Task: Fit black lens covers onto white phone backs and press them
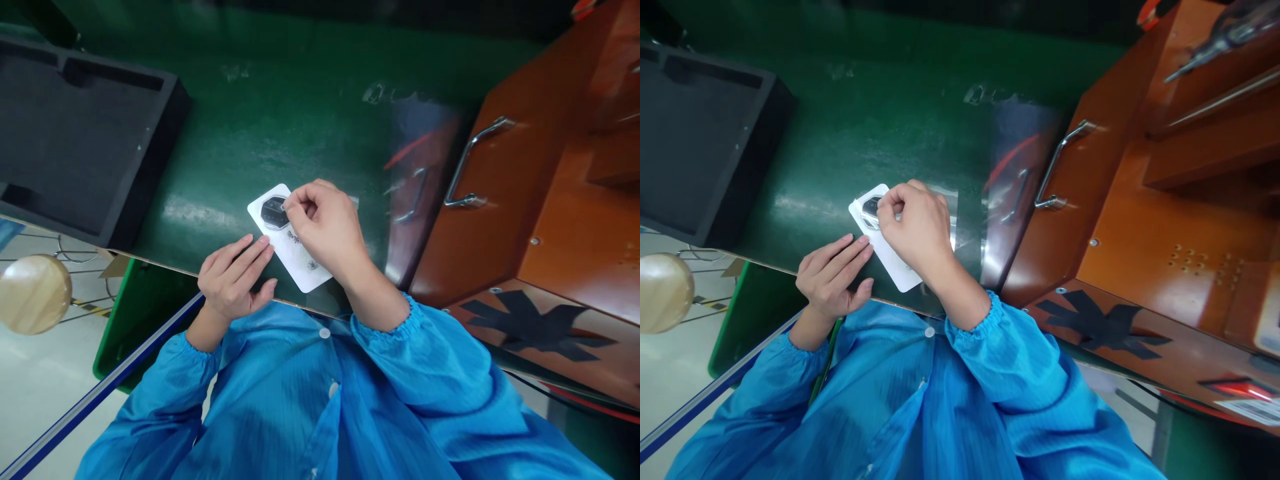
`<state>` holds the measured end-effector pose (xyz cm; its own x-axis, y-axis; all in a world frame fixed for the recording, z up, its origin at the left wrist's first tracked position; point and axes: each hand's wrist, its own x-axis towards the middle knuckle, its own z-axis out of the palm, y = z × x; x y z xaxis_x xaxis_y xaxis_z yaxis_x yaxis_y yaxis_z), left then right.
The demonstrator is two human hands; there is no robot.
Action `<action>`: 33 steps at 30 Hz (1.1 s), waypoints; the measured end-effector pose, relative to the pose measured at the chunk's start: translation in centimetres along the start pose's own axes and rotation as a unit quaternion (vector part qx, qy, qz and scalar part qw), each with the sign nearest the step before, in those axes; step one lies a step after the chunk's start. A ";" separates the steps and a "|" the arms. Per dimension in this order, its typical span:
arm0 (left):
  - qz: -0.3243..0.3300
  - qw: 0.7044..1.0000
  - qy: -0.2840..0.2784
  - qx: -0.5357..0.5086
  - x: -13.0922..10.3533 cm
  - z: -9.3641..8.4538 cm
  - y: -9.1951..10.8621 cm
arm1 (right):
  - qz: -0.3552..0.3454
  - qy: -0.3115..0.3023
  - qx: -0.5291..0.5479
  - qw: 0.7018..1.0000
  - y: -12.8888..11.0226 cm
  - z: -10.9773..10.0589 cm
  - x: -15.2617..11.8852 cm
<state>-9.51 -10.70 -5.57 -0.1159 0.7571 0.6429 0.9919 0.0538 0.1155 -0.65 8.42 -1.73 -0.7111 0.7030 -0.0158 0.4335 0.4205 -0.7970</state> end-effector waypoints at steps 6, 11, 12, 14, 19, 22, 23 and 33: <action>0.002 1.000 -0.002 -0.001 0.1 0.0 0.0 | -0.023 0.017 -0.029 0.999 0.2 0.2 -0.1; 0.000 1.000 -0.002 -0.003 0.1 -0.1 0.0 | -0.016 0.027 -0.034 0.999 0.2 0.2 0.0; 0.000 1.000 -0.003 -0.003 0.0 -0.1 0.0 | -0.015 0.025 -0.034 0.999 0.2 0.2 0.0; -0.002 1.000 -0.007 -0.002 -0.1 0.0 -0.1 | -0.014 0.021 -0.038 0.999 0.2 0.2 0.1; -0.001 1.000 -0.008 -0.008 -0.1 0.0 -0.1 | -0.013 0.028 -0.054 0.998 0.3 0.3 0.2; 0.001 1.000 -0.005 -0.008 0.0 0.0 -0.2 | -0.014 0.028 -0.062 0.998 0.4 0.4 0.2; 0.002 1.000 -0.005 -0.006 0.0 0.0 -0.2 | -0.015 0.028 -0.065 0.997 0.4 0.4 0.2; 0.003 1.000 -0.005 -0.007 0.0 0.0 -0.2 | -0.025 0.039 -0.079 0.996 0.5 0.6 0.1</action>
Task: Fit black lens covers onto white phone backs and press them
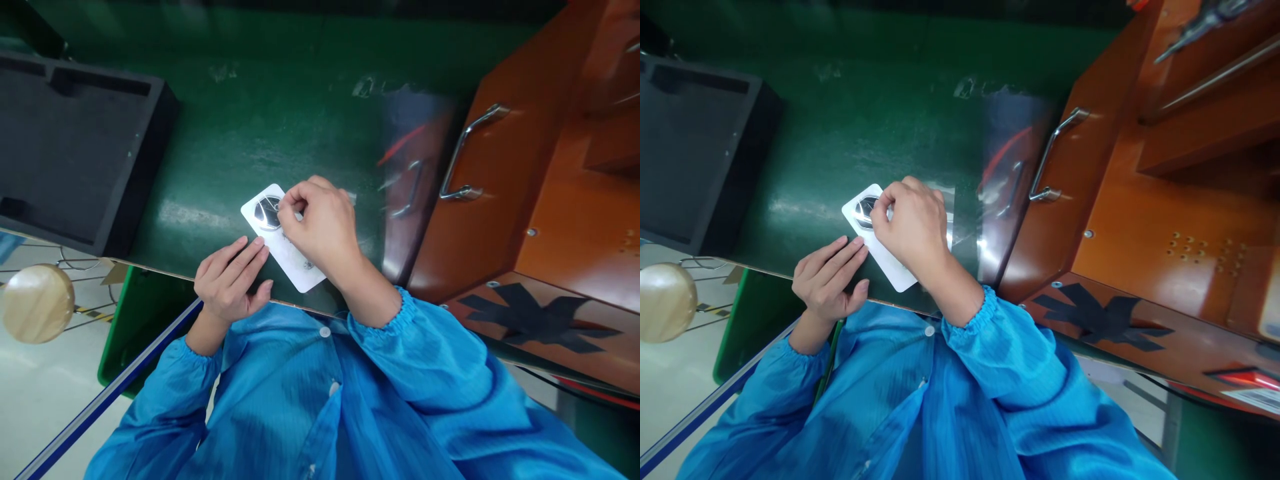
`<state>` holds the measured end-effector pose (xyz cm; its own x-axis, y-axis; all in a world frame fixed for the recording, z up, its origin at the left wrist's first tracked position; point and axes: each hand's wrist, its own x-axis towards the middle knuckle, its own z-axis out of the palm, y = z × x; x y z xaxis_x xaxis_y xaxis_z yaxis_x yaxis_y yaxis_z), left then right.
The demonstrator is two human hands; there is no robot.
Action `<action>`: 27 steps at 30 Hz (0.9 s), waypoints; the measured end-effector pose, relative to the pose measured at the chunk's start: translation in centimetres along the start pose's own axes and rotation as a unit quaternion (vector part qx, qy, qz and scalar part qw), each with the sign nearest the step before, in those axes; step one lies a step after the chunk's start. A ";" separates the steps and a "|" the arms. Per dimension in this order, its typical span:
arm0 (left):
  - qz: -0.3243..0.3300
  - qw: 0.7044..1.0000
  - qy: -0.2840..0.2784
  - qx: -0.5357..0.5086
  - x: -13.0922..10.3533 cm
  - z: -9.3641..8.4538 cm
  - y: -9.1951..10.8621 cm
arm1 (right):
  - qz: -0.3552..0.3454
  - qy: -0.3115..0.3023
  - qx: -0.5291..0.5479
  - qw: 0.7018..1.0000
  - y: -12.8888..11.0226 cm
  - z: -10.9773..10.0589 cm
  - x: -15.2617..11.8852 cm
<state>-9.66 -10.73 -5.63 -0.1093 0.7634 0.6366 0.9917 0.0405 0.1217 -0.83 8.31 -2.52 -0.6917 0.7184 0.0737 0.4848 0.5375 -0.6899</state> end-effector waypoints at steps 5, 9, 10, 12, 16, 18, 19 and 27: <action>-0.004 1.000 -0.003 0.003 0.0 -0.1 0.1 | -0.013 0.010 -0.016 1.000 0.3 0.0 -0.2; -0.004 1.000 -0.005 0.008 0.1 -0.2 0.1 | -0.009 0.003 -0.028 1.000 0.3 0.0 0.0; -0.004 1.000 -0.004 0.007 0.1 -0.2 0.1 | -0.007 0.004 -0.032 0.999 0.2 -0.1 0.0; -0.004 1.000 -0.001 0.005 0.1 -0.3 0.1 | -0.017 0.023 -0.042 0.999 -0.1 -0.7 -0.2; -0.007 1.000 0.004 0.014 -0.3 -0.3 0.1 | -0.133 0.063 -0.075 0.986 -0.7 -3.0 -3.5; -0.019 0.999 0.024 0.025 -0.6 -0.2 0.0 | -0.202 0.022 -0.105 0.974 -0.2 -4.1 -6.5; -0.024 0.998 0.042 0.028 -0.8 -0.2 -0.1 | -0.220 -0.018 -0.119 0.968 0.3 -4.5 -8.1; 0.001 0.997 0.071 0.028 -2.5 -0.3 -2.1 | -0.325 0.041 -0.106 0.939 3.5 -3.1 -13.9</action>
<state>-11.51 -12.90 -7.29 -0.1125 0.6651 0.7382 0.9936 0.0779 0.0812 12.12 1.54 -3.74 -0.8386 0.2348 0.4916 0.0753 0.9437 -0.3222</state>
